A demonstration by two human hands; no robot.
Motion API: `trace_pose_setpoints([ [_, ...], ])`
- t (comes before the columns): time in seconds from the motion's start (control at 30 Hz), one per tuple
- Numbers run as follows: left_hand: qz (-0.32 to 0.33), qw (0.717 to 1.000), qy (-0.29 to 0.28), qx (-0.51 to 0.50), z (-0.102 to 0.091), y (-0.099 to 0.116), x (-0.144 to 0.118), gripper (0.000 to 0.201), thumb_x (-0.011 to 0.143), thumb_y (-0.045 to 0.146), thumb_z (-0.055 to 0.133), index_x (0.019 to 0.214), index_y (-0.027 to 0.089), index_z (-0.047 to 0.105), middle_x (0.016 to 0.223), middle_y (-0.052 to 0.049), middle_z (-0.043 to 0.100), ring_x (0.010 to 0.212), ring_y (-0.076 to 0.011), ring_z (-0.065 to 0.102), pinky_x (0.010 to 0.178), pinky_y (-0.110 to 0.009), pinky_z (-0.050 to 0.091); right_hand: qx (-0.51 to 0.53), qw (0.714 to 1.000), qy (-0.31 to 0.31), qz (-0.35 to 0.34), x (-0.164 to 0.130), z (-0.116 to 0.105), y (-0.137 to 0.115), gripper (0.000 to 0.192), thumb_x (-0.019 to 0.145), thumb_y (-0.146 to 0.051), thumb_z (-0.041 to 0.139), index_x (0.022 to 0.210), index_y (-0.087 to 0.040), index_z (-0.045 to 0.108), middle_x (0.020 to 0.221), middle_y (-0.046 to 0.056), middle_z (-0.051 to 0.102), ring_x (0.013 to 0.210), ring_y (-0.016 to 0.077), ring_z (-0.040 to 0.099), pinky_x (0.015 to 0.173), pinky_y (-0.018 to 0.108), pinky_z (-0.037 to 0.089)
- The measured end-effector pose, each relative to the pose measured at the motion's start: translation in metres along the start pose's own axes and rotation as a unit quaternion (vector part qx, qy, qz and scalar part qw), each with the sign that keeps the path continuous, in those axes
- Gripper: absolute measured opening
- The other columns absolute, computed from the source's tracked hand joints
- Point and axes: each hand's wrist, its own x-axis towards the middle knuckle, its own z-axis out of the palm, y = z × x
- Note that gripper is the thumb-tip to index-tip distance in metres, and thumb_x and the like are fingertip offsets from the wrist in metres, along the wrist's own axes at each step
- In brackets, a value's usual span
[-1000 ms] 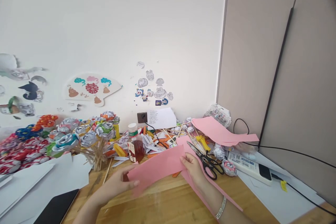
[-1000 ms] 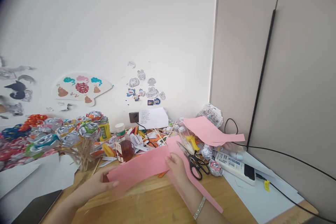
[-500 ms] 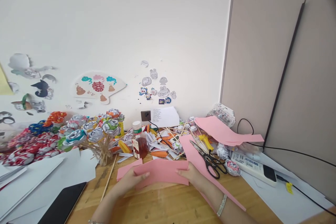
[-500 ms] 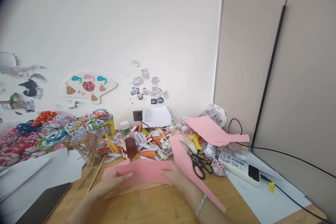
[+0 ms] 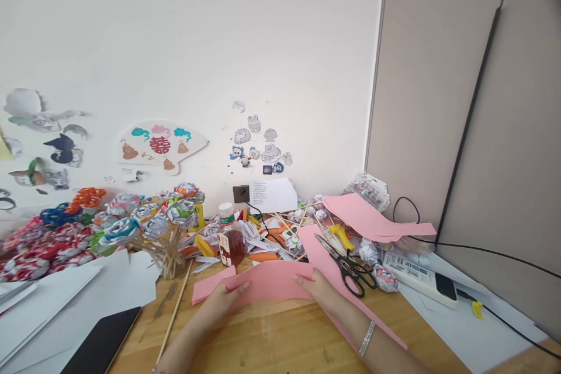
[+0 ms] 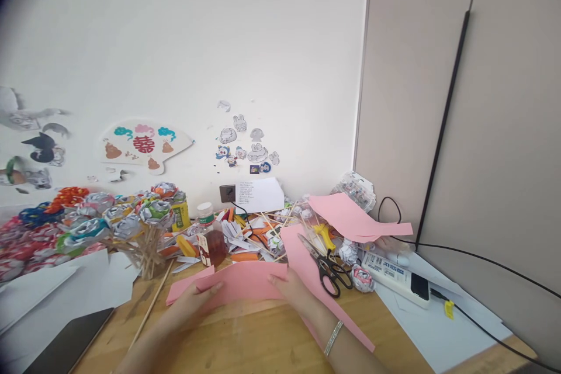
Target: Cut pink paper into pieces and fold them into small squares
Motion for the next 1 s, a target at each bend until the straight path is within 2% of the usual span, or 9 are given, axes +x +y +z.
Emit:
trace_pose_setpoints([
  [0.1, -0.029, 0.999, 0.025, 0.002, 0.000, 0.002, -0.001, 0.038, 0.065, 0.047, 0.060, 0.087, 0.018, 0.068, 0.085, -0.003, 0.070, 0.090, -0.0246, 0.058, 0.086, -0.037, 0.041, 0.024, 1.000, -0.002, 0.003, 0.000, -0.001, -0.002, 0.047, 0.072, -0.049, 0.054, 0.100, -0.012, 0.060, 0.100, 0.011, 0.063, 0.100, 0.0245, 0.054, 0.086, 0.040, 0.040],
  [0.23, -0.042, 0.992, -0.050, -0.111, 0.002, 0.007, -0.007, 0.040, 0.067, 0.047, 0.059, 0.093, 0.017, 0.065, 0.086, -0.004, 0.070, 0.083, -0.0231, 0.061, 0.082, -0.039, 0.043, 0.067, 0.998, -0.007, 0.016, -0.001, -0.002, -0.004, 0.045, 0.074, -0.045, 0.054, 0.102, -0.010, 0.058, 0.097, 0.012, 0.064, 0.095, 0.0230, 0.056, 0.086, 0.039, 0.040],
  [0.3, -0.049, 0.985, -0.061, -0.155, 0.003, 0.008, -0.009, 0.039, 0.066, 0.045, 0.061, 0.094, 0.017, 0.064, 0.086, -0.005, 0.070, 0.082, -0.0224, 0.062, 0.080, -0.037, 0.044, 0.088, 0.996, -0.015, 0.022, -0.001, -0.003, -0.006, 0.044, 0.074, -0.044, 0.055, 0.102, -0.010, 0.058, 0.097, 0.012, 0.064, 0.093, 0.0225, 0.057, 0.086, 0.039, 0.041],
  [0.5, -0.063, 0.975, -0.009, -0.213, 0.003, 0.004, -0.004, 0.042, 0.060, 0.044, 0.067, 0.091, 0.014, 0.064, 0.085, -0.007, 0.070, 0.082, -0.0232, 0.063, 0.080, -0.037, 0.046, 0.112, 0.992, -0.064, 0.015, 0.000, -0.004, -0.003, 0.041, 0.066, -0.034, 0.065, 0.098, -0.010, 0.060, 0.091, 0.011, 0.066, 0.084, 0.0221, 0.061, 0.081, 0.039, 0.043],
  [0.57, -0.068, 0.973, 0.001, -0.221, 0.006, 0.004, -0.004, 0.045, 0.059, 0.044, 0.067, 0.092, 0.013, 0.063, 0.085, -0.008, 0.070, 0.083, -0.0239, 0.063, 0.079, -0.037, 0.046, 0.090, 0.995, -0.032, 0.016, 0.004, -0.004, 0.002, 0.038, 0.064, -0.033, 0.065, 0.094, -0.009, 0.061, 0.084, 0.009, 0.067, 0.079, 0.0225, 0.061, 0.076, 0.038, 0.045],
  [0.67, -0.077, 0.967, -0.010, -0.241, 0.012, 0.002, -0.005, 0.048, 0.063, 0.044, 0.065, 0.099, 0.013, 0.058, 0.085, -0.010, 0.070, 0.081, -0.0233, 0.064, 0.073, -0.034, 0.049, 0.019, 0.997, 0.069, 0.016, 0.011, -0.007, 0.008, 0.030, 0.064, -0.030, 0.062, 0.086, -0.009, 0.061, 0.075, 0.007, 0.067, 0.074, 0.0237, 0.061, 0.067, 0.036, 0.047],
  [0.8, -0.093, 0.964, -0.057, -0.241, 0.022, -0.005, -0.005, 0.049, 0.070, 0.047, 0.056, 0.105, 0.014, 0.048, 0.083, -0.011, 0.069, 0.073, -0.0247, 0.065, 0.047, -0.029, 0.050, -0.095, 0.979, 0.183, 0.003, 0.015, -0.011, 0.008, 0.018, 0.062, -0.023, 0.056, 0.077, -0.013, 0.059, 0.074, 0.006, 0.066, 0.075, 0.0248, 0.060, 0.066, 0.034, 0.046],
  [0.87, -0.086, 0.966, -0.037, -0.240, 0.027, -0.009, -0.001, 0.046, 0.072, 0.050, 0.052, 0.102, 0.016, 0.046, 0.082, -0.011, 0.068, 0.071, -0.0248, 0.066, 0.043, -0.028, 0.049, -0.147, 0.966, 0.213, -0.028, 0.014, -0.010, 0.004, 0.015, 0.064, -0.022, 0.051, 0.077, -0.016, 0.058, 0.077, 0.006, 0.065, 0.078, 0.0248, 0.058, 0.069, 0.033, 0.045],
  [1.0, -0.076, 0.978, 0.035, -0.193, 0.041, -0.014, 0.008, 0.048, 0.069, 0.056, 0.051, 0.096, 0.016, 0.048, 0.071, -0.008, 0.067, 0.067, -0.0220, 0.065, 0.044, -0.026, 0.049, -0.250, 0.930, 0.256, -0.087, 0.003, 0.001, -0.007, 0.017, 0.067, -0.020, 0.047, 0.082, -0.018, 0.055, 0.080, 0.007, 0.061, 0.079, 0.0237, 0.055, 0.071, 0.033, 0.043],
])
